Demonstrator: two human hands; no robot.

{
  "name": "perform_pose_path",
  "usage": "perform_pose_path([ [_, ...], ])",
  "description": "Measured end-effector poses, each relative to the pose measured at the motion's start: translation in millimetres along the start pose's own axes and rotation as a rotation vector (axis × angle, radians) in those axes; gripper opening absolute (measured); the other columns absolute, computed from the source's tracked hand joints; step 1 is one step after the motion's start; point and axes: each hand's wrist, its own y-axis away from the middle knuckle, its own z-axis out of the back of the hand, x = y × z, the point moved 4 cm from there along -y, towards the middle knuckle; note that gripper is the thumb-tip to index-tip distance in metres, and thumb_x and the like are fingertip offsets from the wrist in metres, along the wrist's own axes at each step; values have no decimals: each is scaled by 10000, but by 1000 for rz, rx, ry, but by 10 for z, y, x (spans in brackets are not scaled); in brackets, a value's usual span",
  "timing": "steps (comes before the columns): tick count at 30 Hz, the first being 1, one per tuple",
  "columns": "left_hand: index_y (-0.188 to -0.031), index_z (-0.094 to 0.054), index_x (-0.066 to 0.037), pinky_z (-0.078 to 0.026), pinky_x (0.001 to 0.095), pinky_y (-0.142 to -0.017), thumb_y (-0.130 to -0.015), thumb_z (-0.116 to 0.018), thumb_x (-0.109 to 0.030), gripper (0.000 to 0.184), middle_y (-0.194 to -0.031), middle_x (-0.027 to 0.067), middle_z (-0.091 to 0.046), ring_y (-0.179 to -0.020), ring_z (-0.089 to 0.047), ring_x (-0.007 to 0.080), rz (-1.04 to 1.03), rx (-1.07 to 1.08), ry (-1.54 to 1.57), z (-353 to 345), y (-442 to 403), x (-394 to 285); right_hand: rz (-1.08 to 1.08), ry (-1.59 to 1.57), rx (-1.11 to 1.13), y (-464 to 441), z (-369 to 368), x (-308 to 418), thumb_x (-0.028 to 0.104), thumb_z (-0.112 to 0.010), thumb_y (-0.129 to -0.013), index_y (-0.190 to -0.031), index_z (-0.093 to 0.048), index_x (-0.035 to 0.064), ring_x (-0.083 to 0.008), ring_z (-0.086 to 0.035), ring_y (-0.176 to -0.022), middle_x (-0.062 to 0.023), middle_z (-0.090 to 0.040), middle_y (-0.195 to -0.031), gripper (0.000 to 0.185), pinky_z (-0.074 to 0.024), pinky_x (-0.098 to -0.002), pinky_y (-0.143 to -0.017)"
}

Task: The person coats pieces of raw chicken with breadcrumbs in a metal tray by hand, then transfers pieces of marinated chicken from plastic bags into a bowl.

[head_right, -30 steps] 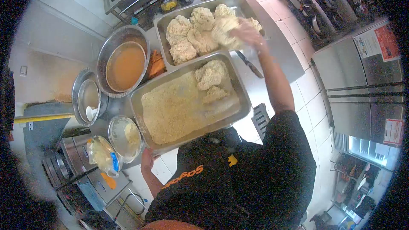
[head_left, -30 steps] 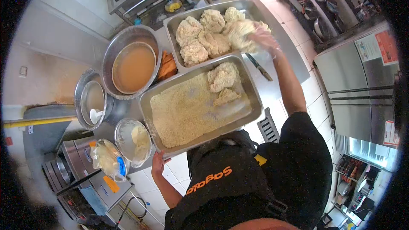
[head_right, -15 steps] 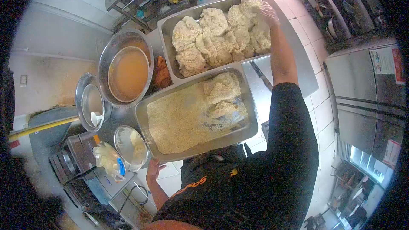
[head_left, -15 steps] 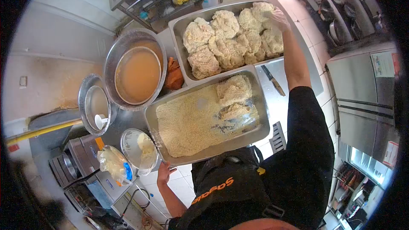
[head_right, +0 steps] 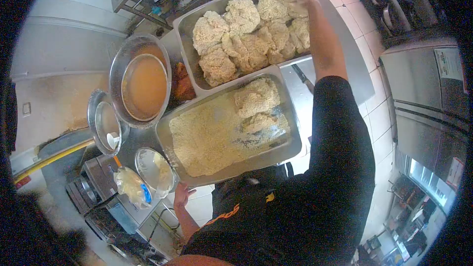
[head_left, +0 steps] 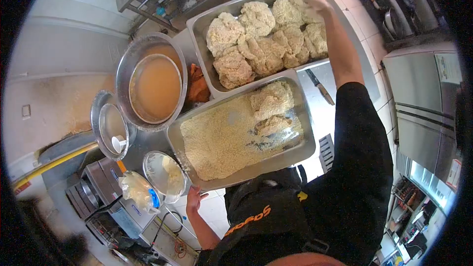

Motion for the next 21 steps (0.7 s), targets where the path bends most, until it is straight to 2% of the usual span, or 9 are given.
perform_pose_path([
  [3,-1135,-399,-105,-509,471,-751,-888,-486,-184,274,-1094,40,-472,-1005,-503,217,15,-2,13,-18,3,-34,-53,714,-115,665,119,836,374,-588,-748,-912,-638,14,-277,-613,-783,-152,-631,-896,399,-482,-334,-724],
  [6,-1190,-375,-111,-511,462,-752,-890,-469,-168,319,-1117,37,-463,-991,-500,200,-55,75,24,288,-210,263,213,857,-324,1011,54,940,383,-598,-720,-972,-593,-13,-269,-612,-817,-179,-609,-939,470,-477,-337,-726],
  [9,-1206,-381,-82,-512,435,-753,-897,-450,-163,326,-1088,55,-489,-953,-507,190,-53,-1,-23,184,-172,147,251,693,-553,704,152,420,246,-531,-788,-882,-643,69,-234,-619,-822,-126,-642,-874,229,-486,-360,-724],
  [10,-1170,-399,-70,-513,423,-744,-901,-449,-186,297,-1056,65,-503,-926,-519,193,-111,31,-124,218,-166,154,291,684,-584,766,168,393,248,-535,-786,-881,-639,69,-233,-616,-811,-123,-637,-862,227,-486,-358,-716],
  [12,-1100,-436,-44,-517,401,-726,-909,-446,-231,268,-992,85,-533,-873,-544,200,-236,79,-322,276,-133,164,409,725,-554,1352,43,722,251,-543,-782,-881,-632,70,-232,-609,-789,-116,-629,-839,226,-485,-355,-702],
  [14,-1120,-412,-68,-516,421,-741,-905,-452,-227,270,-1027,64,-515,-929,-540,208,-103,91,2,189,-143,152,546,788,-477,1976,-7,1218,255,-550,-777,-881,-625,70,-230,-603,-767,-110,-620,-816,225,-485,-352,-687],
  [16,-1165,-386,-82,-515,432,-747,-904,-453,-226,306,-1080,53,-499,-974,-529,216,-109,92,-65,111,-151,97,658,851,-322,2465,-124,1429,258,-558,-773,-880,-618,70,-229,-596,-745,-104,-611,-793,225,-484,-348,-673],
  [18,-1204,-365,-91,-515,437,-750,-902,-455,-233,345,-1128,47,-483,-1013,-515,217,-122,95,-99,68,-139,85,759,887,-106,2984,-338,1354,262,-565,-768,-880,-610,70,-227,-590,-723,-97,-602,-770,226,-484,-345,-658],
  [21,-1267,-336,-102,-512,418,-759,-893,-473,-272,434,-1206,50,-458,-1058,-490,204,-138,129,-21,302,-321,252,854,973,236,3644,-926,772,267,-576,-762,-879,-599,70,-225,-580,-690,-88,-589,-735,231,-483,-340,-636],
])
